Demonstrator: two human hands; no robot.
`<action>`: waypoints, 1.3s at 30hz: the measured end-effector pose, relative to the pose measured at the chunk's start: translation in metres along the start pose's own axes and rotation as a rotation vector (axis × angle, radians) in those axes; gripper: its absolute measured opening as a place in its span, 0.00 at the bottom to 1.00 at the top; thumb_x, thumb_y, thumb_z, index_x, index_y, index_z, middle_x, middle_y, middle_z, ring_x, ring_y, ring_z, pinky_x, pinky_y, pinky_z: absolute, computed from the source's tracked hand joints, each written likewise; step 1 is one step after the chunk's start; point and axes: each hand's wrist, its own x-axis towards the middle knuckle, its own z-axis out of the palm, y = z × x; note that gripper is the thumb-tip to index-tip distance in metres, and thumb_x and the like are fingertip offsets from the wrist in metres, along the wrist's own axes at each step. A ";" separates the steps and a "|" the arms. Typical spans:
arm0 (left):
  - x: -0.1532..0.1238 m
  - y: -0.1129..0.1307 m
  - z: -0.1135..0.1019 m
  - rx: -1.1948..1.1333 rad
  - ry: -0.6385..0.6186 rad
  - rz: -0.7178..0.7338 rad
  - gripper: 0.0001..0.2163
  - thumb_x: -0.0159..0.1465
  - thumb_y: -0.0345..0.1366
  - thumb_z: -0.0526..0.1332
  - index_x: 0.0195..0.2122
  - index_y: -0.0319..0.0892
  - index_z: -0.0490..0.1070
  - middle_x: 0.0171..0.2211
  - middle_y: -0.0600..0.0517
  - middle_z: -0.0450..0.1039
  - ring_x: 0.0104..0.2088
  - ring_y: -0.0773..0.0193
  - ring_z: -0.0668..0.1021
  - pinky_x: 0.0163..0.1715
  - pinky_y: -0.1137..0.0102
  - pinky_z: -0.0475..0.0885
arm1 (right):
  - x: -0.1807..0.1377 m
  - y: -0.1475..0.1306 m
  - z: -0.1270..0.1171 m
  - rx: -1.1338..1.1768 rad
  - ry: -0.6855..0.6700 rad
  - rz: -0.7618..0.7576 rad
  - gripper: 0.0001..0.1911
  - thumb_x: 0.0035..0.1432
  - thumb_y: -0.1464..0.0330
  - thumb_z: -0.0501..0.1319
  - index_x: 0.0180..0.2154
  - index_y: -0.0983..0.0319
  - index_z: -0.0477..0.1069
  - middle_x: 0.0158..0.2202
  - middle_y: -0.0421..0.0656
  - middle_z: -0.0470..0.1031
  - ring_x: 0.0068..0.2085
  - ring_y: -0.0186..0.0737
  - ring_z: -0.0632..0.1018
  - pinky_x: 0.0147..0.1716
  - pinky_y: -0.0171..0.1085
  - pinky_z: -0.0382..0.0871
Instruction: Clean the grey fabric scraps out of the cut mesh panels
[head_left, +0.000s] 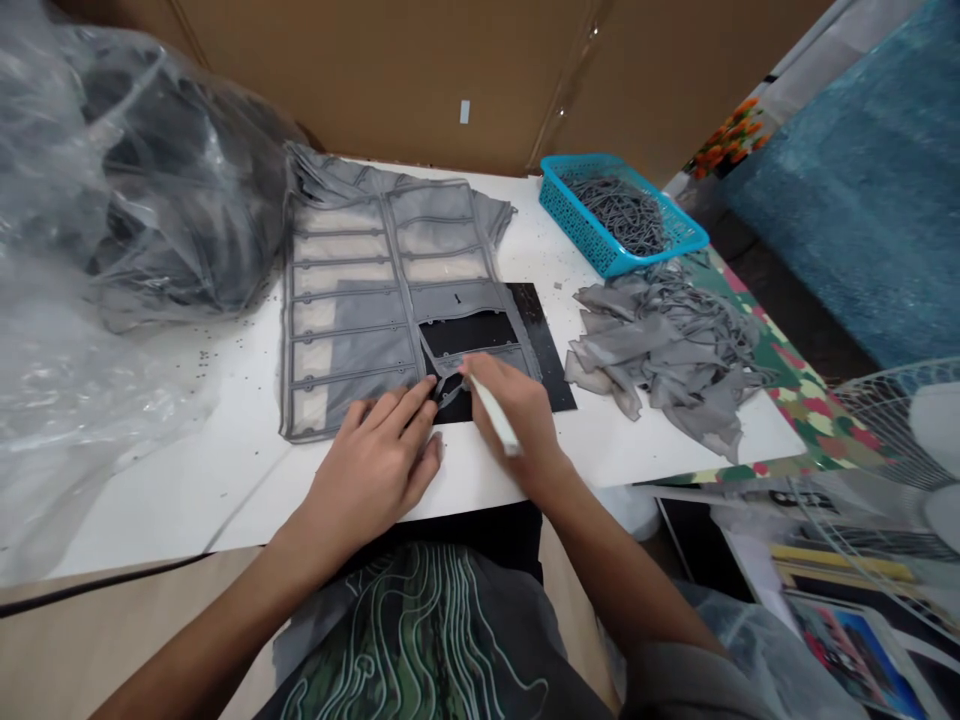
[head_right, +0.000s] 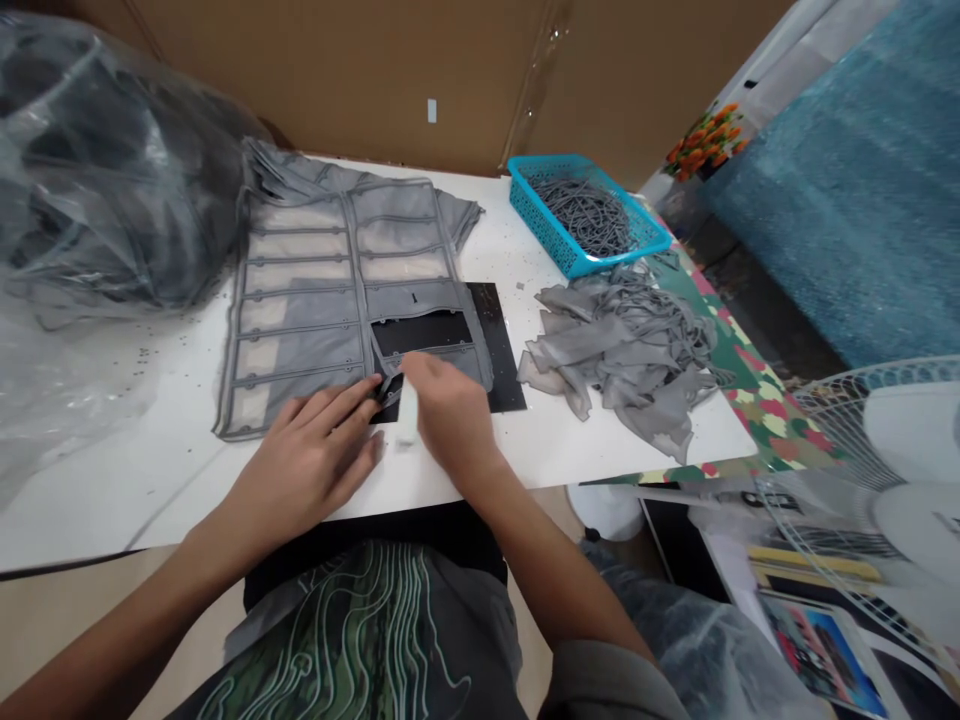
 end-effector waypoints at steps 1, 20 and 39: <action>0.000 -0.001 0.000 -0.005 0.002 0.000 0.16 0.75 0.35 0.53 0.55 0.31 0.74 0.64 0.37 0.71 0.54 0.43 0.77 0.45 0.54 0.68 | 0.002 0.004 -0.001 0.053 0.009 0.030 0.09 0.73 0.73 0.55 0.40 0.60 0.72 0.40 0.44 0.83 0.40 0.40 0.83 0.39 0.35 0.73; 0.019 -0.011 0.000 0.131 0.112 0.271 0.15 0.73 0.32 0.55 0.47 0.27 0.79 0.49 0.36 0.82 0.42 0.49 0.81 0.39 0.58 0.73 | 0.030 0.056 -0.031 -0.212 0.372 0.181 0.14 0.73 0.61 0.56 0.36 0.59 0.74 0.31 0.42 0.79 0.30 0.39 0.76 0.33 0.37 0.66; 0.016 -0.007 0.007 0.155 0.160 0.247 0.14 0.72 0.30 0.54 0.46 0.30 0.80 0.48 0.36 0.82 0.43 0.49 0.82 0.38 0.58 0.77 | 0.068 0.124 -0.063 -0.327 0.380 0.430 0.09 0.69 0.69 0.55 0.38 0.60 0.72 0.29 0.47 0.78 0.32 0.47 0.78 0.34 0.40 0.65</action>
